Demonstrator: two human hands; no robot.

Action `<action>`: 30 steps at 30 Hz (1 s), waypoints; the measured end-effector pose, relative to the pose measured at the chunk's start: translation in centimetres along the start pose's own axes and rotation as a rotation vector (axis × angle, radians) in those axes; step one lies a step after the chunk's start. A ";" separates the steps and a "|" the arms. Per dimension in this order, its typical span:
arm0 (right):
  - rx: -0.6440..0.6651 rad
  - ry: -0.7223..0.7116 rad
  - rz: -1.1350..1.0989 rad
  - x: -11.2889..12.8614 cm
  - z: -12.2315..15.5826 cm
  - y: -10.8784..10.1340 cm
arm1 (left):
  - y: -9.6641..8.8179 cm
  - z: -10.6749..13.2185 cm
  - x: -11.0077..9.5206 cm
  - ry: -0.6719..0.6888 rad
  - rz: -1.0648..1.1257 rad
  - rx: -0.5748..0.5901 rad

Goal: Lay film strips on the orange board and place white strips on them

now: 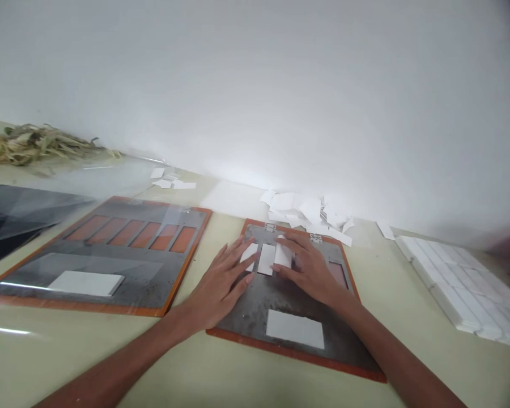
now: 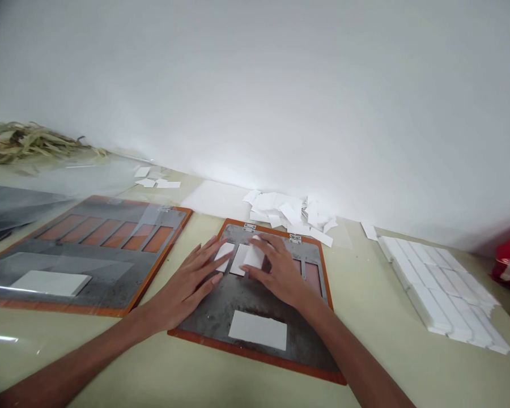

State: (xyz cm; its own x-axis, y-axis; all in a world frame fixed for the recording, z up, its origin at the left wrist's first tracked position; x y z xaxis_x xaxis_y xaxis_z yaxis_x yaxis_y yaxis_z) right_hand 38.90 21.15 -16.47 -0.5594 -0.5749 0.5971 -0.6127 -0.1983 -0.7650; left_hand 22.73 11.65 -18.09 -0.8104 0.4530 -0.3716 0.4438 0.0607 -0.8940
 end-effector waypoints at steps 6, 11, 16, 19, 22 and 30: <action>-0.146 0.163 -0.066 -3.2 3.2 -3.7 | 1.2 -0.3 -0.9 0.008 -0.064 0.134; -0.115 0.189 -0.117 -4.5 4.4 -3.3 | 1.0 -0.4 -1.4 0.054 -0.148 0.067; -0.112 0.177 -0.118 -4.4 4.1 -3.3 | -0.2 -2.7 -2.3 0.167 -0.238 -0.009; -0.125 0.163 -0.113 -4.4 4.1 -3.4 | 0.4 -4.4 -2.4 0.251 -0.219 0.058; -0.111 0.161 -0.114 -4.7 4.3 -3.2 | 1.4 -5.0 -2.1 0.267 -0.198 0.113; -0.081 0.177 -0.091 -4.5 4.3 -3.0 | 2.4 -4.2 -1.4 0.178 -0.264 0.123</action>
Point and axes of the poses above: each hand's wrist, its own z-axis away from the middle knuckle, its own y-axis out of the palm, x = y × z, the point moved 8 cm from there along -z, towards the middle knuckle, and after that the axes turned 13 degrees about y, right-handed, at the moved point
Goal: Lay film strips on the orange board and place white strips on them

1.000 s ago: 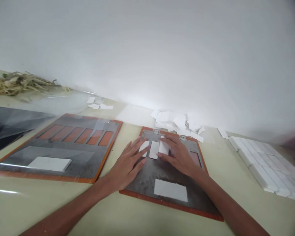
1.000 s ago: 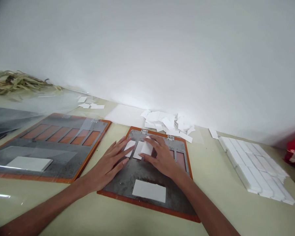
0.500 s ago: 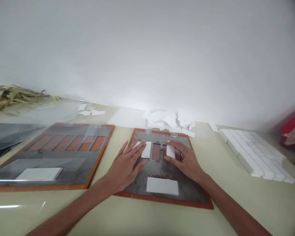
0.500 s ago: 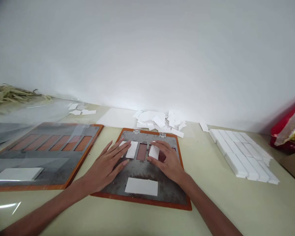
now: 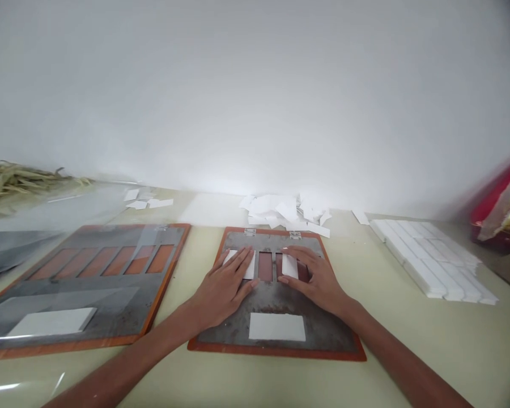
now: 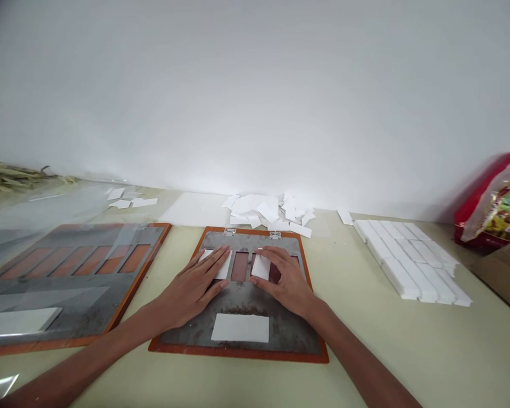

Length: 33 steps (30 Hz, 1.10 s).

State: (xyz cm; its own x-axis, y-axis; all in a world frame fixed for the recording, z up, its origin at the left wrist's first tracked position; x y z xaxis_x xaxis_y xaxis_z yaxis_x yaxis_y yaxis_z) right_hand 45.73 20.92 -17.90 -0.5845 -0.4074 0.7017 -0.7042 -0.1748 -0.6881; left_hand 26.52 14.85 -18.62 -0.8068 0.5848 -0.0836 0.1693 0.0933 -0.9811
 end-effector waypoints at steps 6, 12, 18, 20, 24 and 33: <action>0.025 0.013 0.013 0.0 0.1 0.1 | 0.4 0.0 0.1 -0.019 -0.013 0.001; 0.027 -0.018 0.021 0.2 0.1 0.2 | -0.1 -0.3 0.4 -0.010 -0.040 -0.019; 0.027 -0.034 0.016 0.4 0.2 0.4 | 0.2 -0.4 0.5 -0.007 -0.002 0.039; 0.026 -0.040 0.012 0.5 0.2 0.4 | 0.1 -0.3 0.5 -0.005 -0.006 0.039; 0.038 -0.037 0.010 0.4 0.3 0.4 | 0.0 -0.2 0.6 -0.005 -0.032 0.036; 0.035 -0.032 0.013 0.5 0.3 0.5 | -0.6 -0.8 0.4 0.009 -0.089 0.034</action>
Point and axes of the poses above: each hand's wrist, its own z-axis away from the middle knuckle, its own y-axis out of the palm, x = y × z, the point moved 8 cm from there along -z, towards the middle knuckle, and after that the axes turned 13 degrees about y, right-handed, at the moved point
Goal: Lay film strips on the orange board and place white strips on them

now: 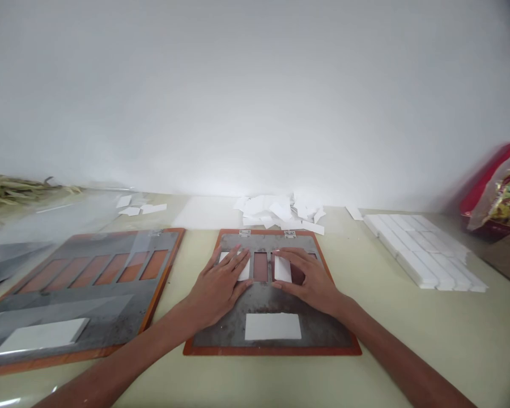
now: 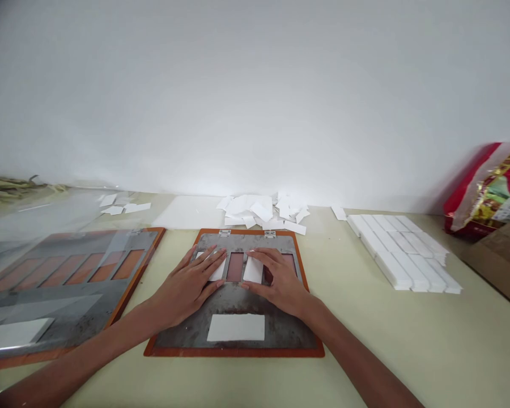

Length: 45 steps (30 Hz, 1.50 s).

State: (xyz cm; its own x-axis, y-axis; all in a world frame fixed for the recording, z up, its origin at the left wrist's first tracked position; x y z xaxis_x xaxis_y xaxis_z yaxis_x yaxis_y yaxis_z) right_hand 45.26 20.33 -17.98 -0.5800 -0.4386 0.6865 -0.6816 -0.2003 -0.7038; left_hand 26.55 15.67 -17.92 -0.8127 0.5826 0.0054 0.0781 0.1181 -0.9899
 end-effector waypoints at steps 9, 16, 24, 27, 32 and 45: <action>-0.015 -0.033 -0.027 0.5 0.1 -0.2 | 0.4 -0.4 0.1 0.014 0.008 0.005; -0.026 -0.034 -0.032 0.4 0.2 -0.2 | 0.2 -0.1 0.0 0.045 0.028 0.020; -0.024 -0.025 -0.020 0.2 0.2 -0.3 | -1.1 1.0 -1.1 0.035 0.049 0.036; -0.016 -0.018 -0.032 0.2 0.2 -0.3 | -1.3 1.7 -1.5 0.028 0.025 0.014; -0.012 -0.032 -0.052 0.2 0.4 -0.3 | -0.3 2.8 -1.2 -0.050 0.017 0.023; 0.092 -0.104 0.084 2.0 -3.3 2.7 | -2.9 3.2 -0.3 -0.109 0.085 -0.270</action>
Point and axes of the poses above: each hand's wrist, its own z-axis away from the middle knuckle, its own y-axis out of the palm, x = y × z, the point moved 8 cm from there along -z, towards the middle knuckle, and after that the axes turned 13 degrees about y, right-handed, at the moved point
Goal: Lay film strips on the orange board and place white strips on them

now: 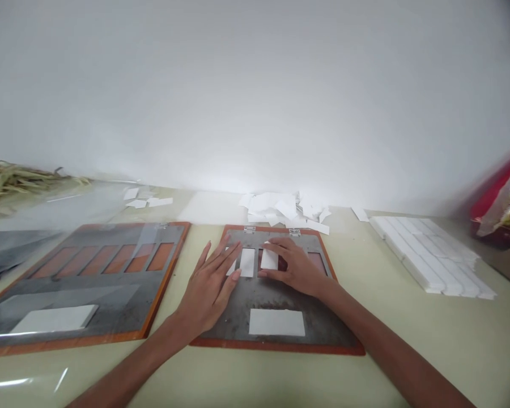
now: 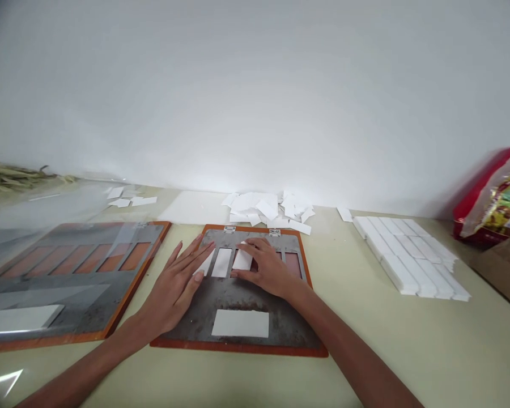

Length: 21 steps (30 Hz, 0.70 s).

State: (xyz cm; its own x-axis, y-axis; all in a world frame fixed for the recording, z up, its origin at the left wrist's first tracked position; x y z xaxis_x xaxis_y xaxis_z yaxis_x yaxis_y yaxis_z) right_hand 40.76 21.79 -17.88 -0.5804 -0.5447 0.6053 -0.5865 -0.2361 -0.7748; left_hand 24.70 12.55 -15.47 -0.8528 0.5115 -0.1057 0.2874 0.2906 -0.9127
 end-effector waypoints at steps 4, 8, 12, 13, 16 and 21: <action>0.036 -0.046 0.038 0.1 0.0 1.0 | 0.5 0.4 0.6 -0.046 0.054 0.013; 0.020 -0.033 0.038 -0.1 0.2 0.9 | 1.4 0.2 0.5 -0.076 0.089 0.067; 0.025 -0.052 0.024 0.3 0.3 0.8 | 1.9 0.0 -0.1 -0.073 0.117 0.118; 0.030 -0.055 0.021 0.5 0.3 0.8 | 1.9 0.0 -0.1 -0.076 0.117 0.127; 0.044 -0.048 0.021 0.7 0.2 0.8 | 1.9 0.0 -0.1 -0.092 0.116 0.143; 0.052 -0.037 0.013 0.6 0.1 1.0 | 2.2 0.0 0.1 -0.093 0.113 0.148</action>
State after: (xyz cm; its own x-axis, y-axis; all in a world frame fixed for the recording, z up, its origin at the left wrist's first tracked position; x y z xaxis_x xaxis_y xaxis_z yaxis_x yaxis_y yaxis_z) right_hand 39.88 21.19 -18.34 -0.5664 -0.5769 0.5886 -0.5481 -0.2697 -0.7918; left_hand 25.23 13.27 -17.51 -0.8576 0.4548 -0.2402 0.3219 0.1103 -0.9403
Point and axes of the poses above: each hand's wrist, its own z-axis away from the middle knuckle, its own y-axis out of the palm, x = y × z, the point moved 8 cm from there along -z, towards the middle knuckle, and after that the axes turned 13 degrees about y, right-handed, at the moved point
